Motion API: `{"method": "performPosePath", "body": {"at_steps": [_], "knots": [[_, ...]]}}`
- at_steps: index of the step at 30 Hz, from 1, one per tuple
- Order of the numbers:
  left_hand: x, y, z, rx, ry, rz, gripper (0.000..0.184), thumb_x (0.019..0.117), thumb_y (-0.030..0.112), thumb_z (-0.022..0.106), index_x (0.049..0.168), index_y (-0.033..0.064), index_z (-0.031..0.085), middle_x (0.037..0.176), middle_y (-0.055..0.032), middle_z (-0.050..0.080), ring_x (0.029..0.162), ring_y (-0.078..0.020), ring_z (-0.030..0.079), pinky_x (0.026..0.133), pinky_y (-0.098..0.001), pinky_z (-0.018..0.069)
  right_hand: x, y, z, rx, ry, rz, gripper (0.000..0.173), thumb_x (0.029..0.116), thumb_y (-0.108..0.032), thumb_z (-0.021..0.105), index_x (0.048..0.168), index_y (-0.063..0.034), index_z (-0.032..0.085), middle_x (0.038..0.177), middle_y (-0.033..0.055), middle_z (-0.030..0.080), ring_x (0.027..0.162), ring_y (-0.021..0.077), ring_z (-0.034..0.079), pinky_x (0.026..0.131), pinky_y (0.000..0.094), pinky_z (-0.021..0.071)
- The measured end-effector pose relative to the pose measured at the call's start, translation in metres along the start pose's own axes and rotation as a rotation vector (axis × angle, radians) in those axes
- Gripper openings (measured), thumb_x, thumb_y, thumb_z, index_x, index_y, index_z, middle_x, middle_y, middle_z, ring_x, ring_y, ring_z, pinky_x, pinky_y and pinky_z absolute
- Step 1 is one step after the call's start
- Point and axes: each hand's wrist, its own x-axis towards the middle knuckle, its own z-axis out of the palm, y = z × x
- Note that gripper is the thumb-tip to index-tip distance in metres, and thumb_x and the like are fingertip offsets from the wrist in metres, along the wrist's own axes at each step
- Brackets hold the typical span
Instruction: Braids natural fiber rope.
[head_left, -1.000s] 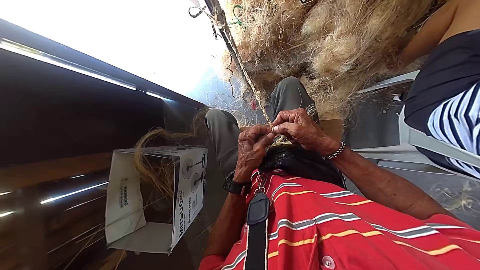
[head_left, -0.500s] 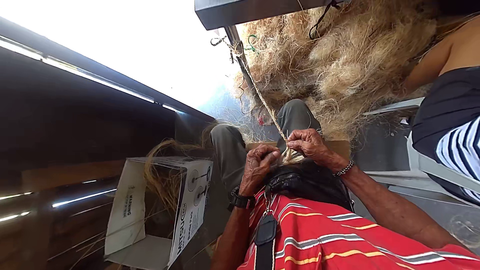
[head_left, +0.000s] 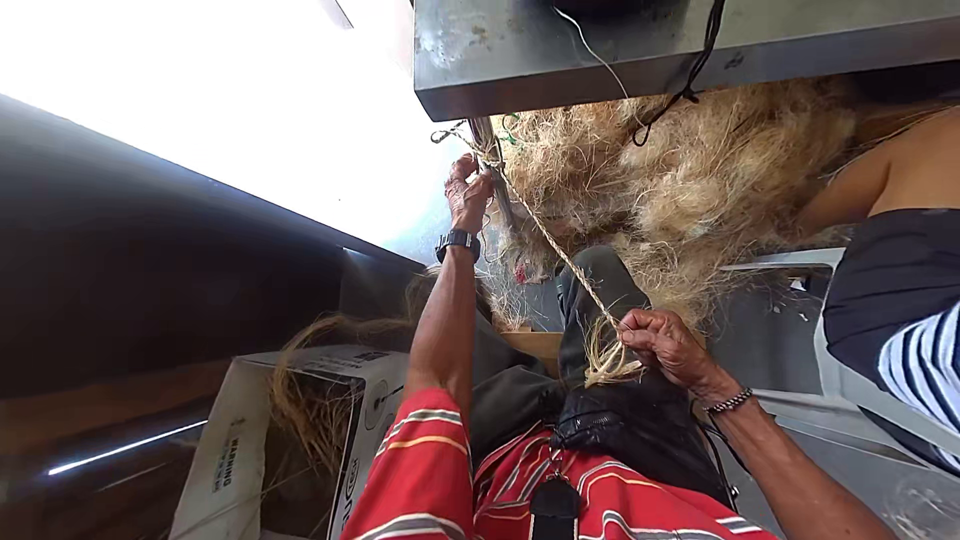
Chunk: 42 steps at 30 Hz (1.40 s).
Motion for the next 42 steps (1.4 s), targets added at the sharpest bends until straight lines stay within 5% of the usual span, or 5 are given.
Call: {"method": "performPosePath", "body": {"at_steps": [6,14,23,35,42], "knots": [[0.001,-0.008,-0.002,0.38,-0.037,0.065,0.036,0.1058,0.028,0.053,0.115,-0.0041,0.067,0.102,-0.0209,0.07,0.087,-0.0308,0.07,0.085,-0.0519,0.0572,0.004,-0.006,-0.005,-0.069,0.013,-0.01,0.009,0.0918,-0.014,0.064,0.084,-0.0153,0.068,0.058,-0.0106,0.052,0.044,-0.0012,0.039,0.042,0.0168,0.0326],[-0.206,-0.041,-0.115,0.706,-0.107,0.387,0.023,0.0987,0.017,0.061,0.093,-0.0021,0.073,0.084,-0.0131,0.07,0.078,-0.0233,0.069,0.076,-0.0438,0.0577,0.049,-0.023,0.0,-0.24,-0.065,-0.07,0.009,0.0935,-0.011,0.06,0.087,-0.0124,0.067,0.061,-0.0114,0.053,0.048,-0.0019,0.043,0.045,0.0169,0.0362],[-0.402,-0.125,-0.196,0.641,0.184,-0.108,0.021,0.0994,0.01,0.06,0.103,-0.0063,0.072,0.091,-0.0154,0.073,0.081,-0.0235,0.071,0.08,-0.0454,0.0597,0.106,-0.028,0.01,-0.316,-0.032,-0.051,0.012,0.0953,-0.007,0.063,0.085,-0.0069,0.067,0.059,-0.0047,0.053,0.046,0.0031,0.042,0.046,0.021,0.0363],[-0.365,-0.131,-0.205,-0.098,0.063,-0.624,0.042,0.1098,0.028,0.038,0.121,-0.0008,0.067,0.089,-0.003,0.073,0.054,-0.0066,0.057,0.052,-0.0255,0.0534,0.082,-0.019,0.023,-0.514,-0.147,-0.111,0.013,0.0952,-0.01,0.064,0.083,-0.0068,0.068,0.064,-0.0065,0.057,0.056,-0.0009,0.048,0.056,0.0194,0.0409],[-0.277,-0.089,-0.215,0.443,0.134,-0.407,0.034,0.1052,0.026,0.056,0.118,-0.0029,0.068,0.094,-0.0127,0.073,0.061,-0.0141,0.06,0.057,-0.0346,0.052,0.074,-0.03,0.032,-0.577,-0.192,-0.165,0.013,0.0954,-0.011,0.062,0.086,-0.006,0.069,0.068,-0.0063,0.059,0.061,-0.0031,0.051,0.061,0.0177,0.043]]}}
